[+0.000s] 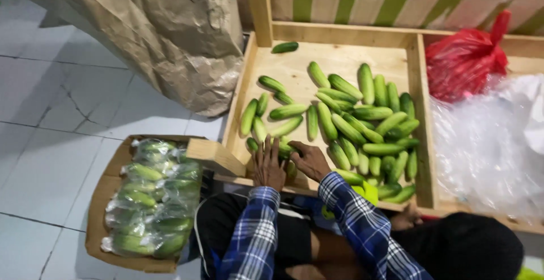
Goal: Bagging individual cucumbers and placing them into a cardboard box for packaging.
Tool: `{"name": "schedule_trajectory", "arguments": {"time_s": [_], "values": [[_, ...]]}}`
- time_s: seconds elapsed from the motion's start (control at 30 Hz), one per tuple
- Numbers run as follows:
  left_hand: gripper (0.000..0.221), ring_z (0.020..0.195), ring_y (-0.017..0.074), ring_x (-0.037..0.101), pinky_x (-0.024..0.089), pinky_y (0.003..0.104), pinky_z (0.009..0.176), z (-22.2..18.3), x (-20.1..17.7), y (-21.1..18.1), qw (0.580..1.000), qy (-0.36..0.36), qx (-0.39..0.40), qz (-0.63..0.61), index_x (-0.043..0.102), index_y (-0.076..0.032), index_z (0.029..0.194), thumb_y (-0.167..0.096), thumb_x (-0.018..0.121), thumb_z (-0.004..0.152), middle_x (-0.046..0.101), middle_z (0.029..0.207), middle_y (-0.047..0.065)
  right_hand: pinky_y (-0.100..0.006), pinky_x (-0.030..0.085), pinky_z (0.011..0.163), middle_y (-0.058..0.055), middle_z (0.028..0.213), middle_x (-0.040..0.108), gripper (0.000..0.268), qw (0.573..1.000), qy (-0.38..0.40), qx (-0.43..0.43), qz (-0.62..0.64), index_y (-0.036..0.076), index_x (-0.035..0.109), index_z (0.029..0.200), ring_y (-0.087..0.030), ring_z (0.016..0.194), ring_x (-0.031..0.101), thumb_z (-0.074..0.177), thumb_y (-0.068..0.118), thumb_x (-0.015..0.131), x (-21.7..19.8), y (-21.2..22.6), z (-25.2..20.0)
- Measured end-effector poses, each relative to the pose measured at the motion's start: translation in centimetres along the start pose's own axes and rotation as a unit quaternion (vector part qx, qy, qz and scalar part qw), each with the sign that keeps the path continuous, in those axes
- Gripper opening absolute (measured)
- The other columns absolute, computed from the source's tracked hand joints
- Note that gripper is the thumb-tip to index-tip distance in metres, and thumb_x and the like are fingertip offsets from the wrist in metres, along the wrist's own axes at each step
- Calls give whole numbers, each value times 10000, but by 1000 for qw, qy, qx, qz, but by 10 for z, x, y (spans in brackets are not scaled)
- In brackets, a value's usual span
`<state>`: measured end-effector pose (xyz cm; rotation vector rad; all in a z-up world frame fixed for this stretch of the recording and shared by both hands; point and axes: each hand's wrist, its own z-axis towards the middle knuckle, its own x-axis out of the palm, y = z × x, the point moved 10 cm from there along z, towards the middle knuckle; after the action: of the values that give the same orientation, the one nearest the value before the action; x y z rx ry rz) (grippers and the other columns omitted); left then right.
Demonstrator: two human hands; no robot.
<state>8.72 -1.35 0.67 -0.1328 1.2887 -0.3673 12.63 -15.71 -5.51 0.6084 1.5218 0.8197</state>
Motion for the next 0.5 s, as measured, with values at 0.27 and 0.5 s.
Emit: {"name": "schedule_trajectory", "arguments": {"time_s": [0.27,0.5], "values": [[676,1264,309,602,420,499,1145,-23,45,-32,967,-70,245,22,543,-130,1445,-337,728,829,607,1345,109,-376,570,710,-59,596,723,442,996,-3,54,74,230,752,1177,-250,703,749,808,424,605,-63,28,-54],[623,984,354,717,627,408,801,-30,62,-2,976,-132,169,-30,572,-12,1352,-522,372,1055,652,1105,194,-513,577,899,-131,1139,752,745,998,-65,1,3,207,517,1483,-364,1093,706,826,477,740,-95,39,-127]]}}
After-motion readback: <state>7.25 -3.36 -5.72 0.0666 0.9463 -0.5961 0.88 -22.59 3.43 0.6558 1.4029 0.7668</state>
